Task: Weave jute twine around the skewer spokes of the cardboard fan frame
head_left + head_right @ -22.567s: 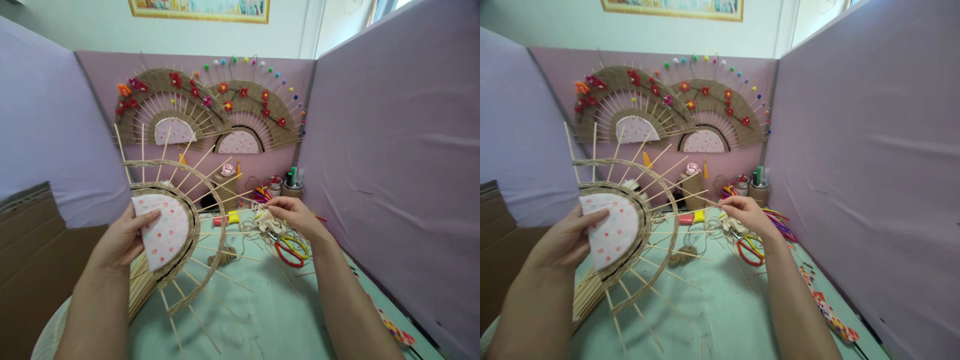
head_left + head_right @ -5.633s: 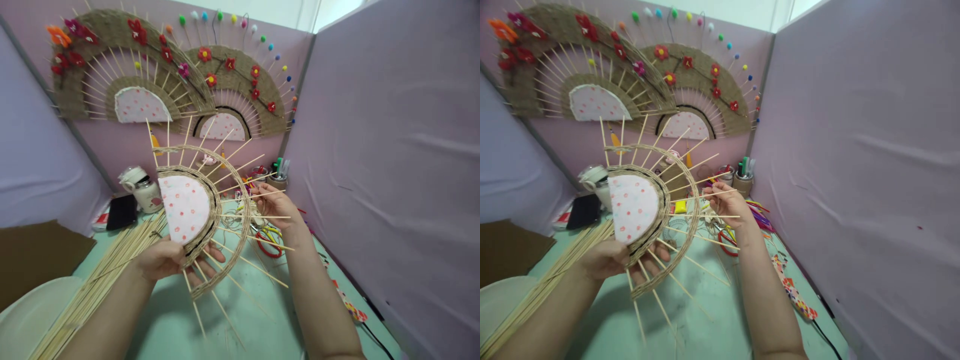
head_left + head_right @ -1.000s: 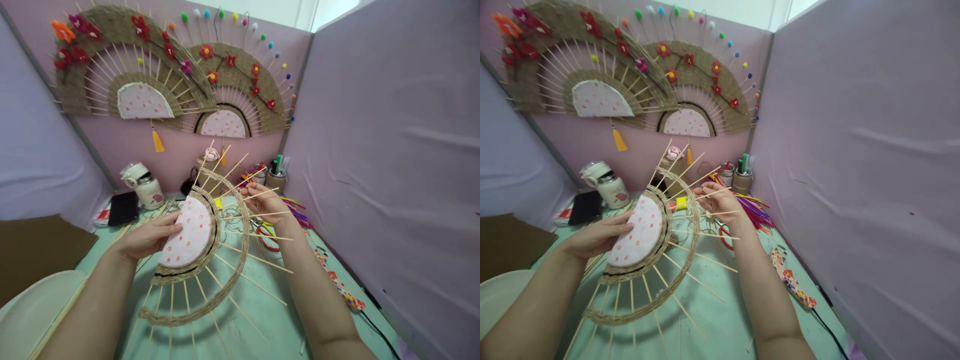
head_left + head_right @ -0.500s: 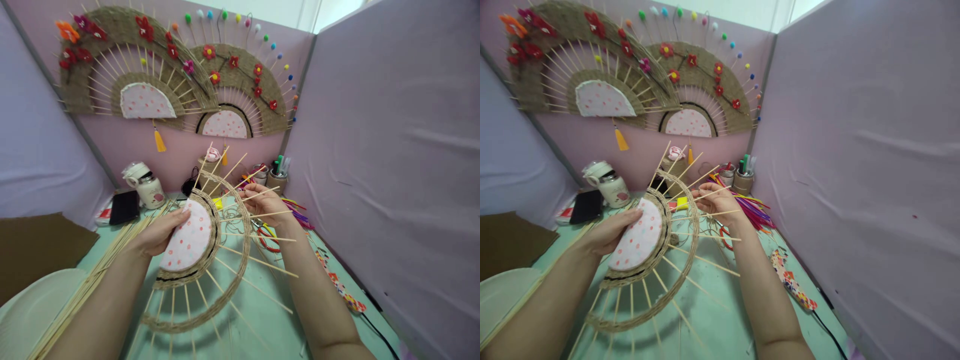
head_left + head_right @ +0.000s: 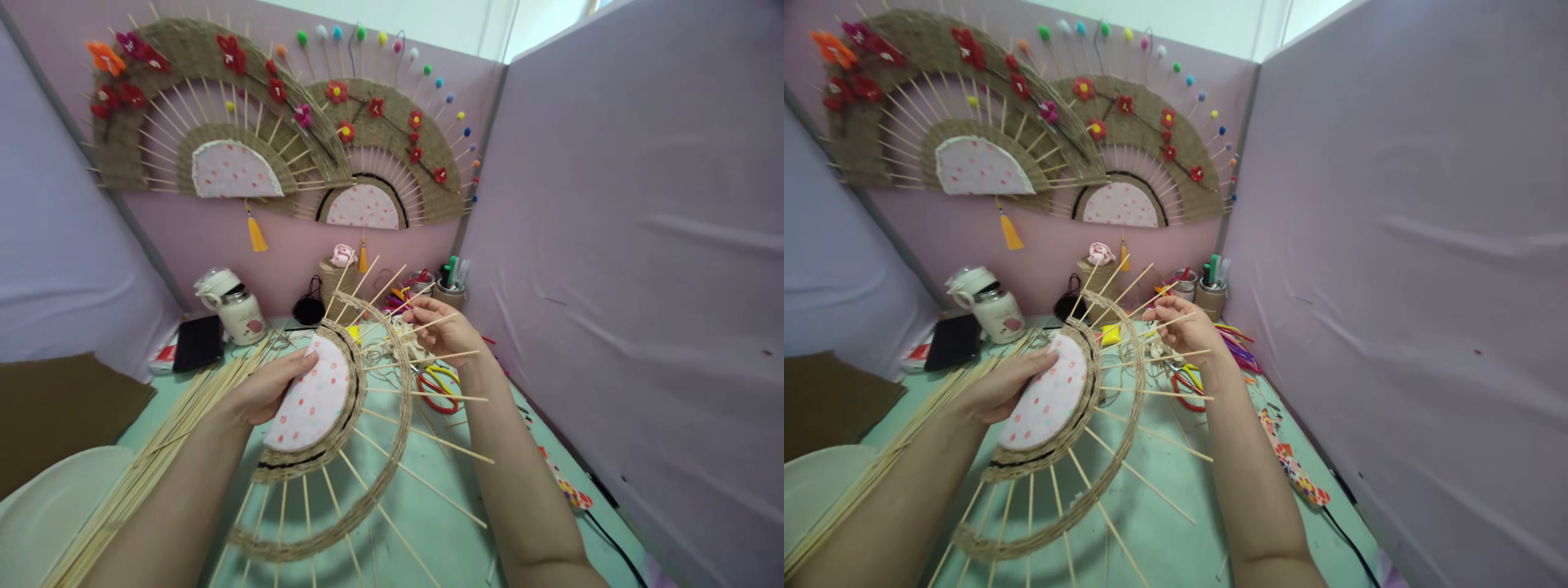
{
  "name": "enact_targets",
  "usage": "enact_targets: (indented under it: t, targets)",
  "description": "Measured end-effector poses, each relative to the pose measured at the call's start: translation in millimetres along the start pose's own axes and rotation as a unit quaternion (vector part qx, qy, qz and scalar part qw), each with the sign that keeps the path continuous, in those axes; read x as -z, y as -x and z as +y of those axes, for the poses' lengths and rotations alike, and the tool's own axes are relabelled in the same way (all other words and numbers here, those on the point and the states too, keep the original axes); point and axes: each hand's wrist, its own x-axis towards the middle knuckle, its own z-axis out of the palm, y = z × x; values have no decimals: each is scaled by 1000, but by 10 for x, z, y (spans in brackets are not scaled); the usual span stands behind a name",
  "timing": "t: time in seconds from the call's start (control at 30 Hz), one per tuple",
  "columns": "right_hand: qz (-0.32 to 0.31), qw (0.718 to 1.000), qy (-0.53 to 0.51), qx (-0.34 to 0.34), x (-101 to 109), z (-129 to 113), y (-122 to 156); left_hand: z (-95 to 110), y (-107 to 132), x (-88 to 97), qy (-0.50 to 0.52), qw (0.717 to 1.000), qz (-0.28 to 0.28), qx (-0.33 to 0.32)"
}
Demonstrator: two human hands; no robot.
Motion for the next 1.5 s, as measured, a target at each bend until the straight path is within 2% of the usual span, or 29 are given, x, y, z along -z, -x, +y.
enact_targets:
  t: [0.23,0.47,0.73,1.0,1.23,1.5]
  targets:
    - [-5,1000,19,17,25,-2,-6,-44,-41,21,6,1000,-19,1]
    - [-5,997,49,65,123,-68,40,-45,-33,-3,0,1000,-29,8]
    - [26,994,16,107,313,-239,122,-56,-39,-24,6,999,-40,11]
    - [33,991,-6,133,407,-325,174,-95,-49,-41,-16,998,-47,26]
    - [36,993,-42,101,453,-199,42,-161,-82,-60,-15,996,-85,25]
    - [11,997,-52,63,373,24,-138,-195,-79,-145,9,993,-110,41]
